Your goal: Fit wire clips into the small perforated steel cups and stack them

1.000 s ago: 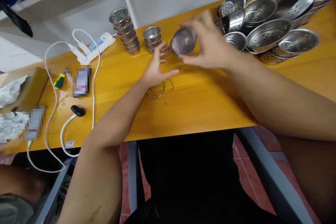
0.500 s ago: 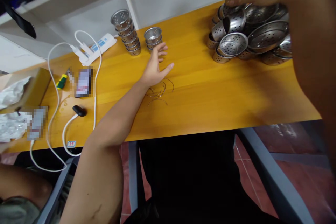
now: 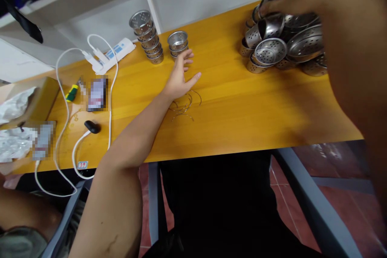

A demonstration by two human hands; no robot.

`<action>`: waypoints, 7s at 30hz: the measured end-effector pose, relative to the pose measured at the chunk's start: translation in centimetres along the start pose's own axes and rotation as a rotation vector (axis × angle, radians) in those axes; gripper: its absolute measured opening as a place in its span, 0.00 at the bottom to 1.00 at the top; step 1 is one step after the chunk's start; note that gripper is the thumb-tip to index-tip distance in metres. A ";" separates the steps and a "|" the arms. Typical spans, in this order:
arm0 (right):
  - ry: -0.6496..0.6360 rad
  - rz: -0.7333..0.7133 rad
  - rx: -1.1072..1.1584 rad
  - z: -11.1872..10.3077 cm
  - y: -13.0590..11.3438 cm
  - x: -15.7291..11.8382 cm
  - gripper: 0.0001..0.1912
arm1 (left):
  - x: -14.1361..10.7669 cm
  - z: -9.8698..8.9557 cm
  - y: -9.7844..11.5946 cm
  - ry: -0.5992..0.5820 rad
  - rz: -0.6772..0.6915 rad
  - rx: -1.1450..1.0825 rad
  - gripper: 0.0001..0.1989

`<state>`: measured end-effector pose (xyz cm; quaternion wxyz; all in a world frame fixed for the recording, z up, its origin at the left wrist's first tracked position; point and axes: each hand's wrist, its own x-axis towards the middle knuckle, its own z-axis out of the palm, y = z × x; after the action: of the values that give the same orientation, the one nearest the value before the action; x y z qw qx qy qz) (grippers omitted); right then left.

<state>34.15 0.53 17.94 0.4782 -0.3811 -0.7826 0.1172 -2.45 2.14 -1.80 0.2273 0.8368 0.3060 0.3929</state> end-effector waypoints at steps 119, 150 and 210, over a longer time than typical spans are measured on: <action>-0.730 -0.244 -0.090 18.7 -8.3 -7.9 0.05 | 1.1 -3.7 5.8 0.451 -0.573 -0.606 0.27; -0.226 0.449 0.096 10.7 -4.3 -1.6 0.14 | 1.6 -4.1 9.1 0.229 -0.338 -0.332 0.39; -0.084 0.252 0.159 13.9 -1.5 -3.7 0.17 | 1.2 -1.7 -1.9 0.235 -0.050 -0.079 0.57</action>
<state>22.65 -0.62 9.16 0.4551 -0.4320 -0.7361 0.2540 -3.79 4.57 -1.37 0.2323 0.7675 0.3359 0.4941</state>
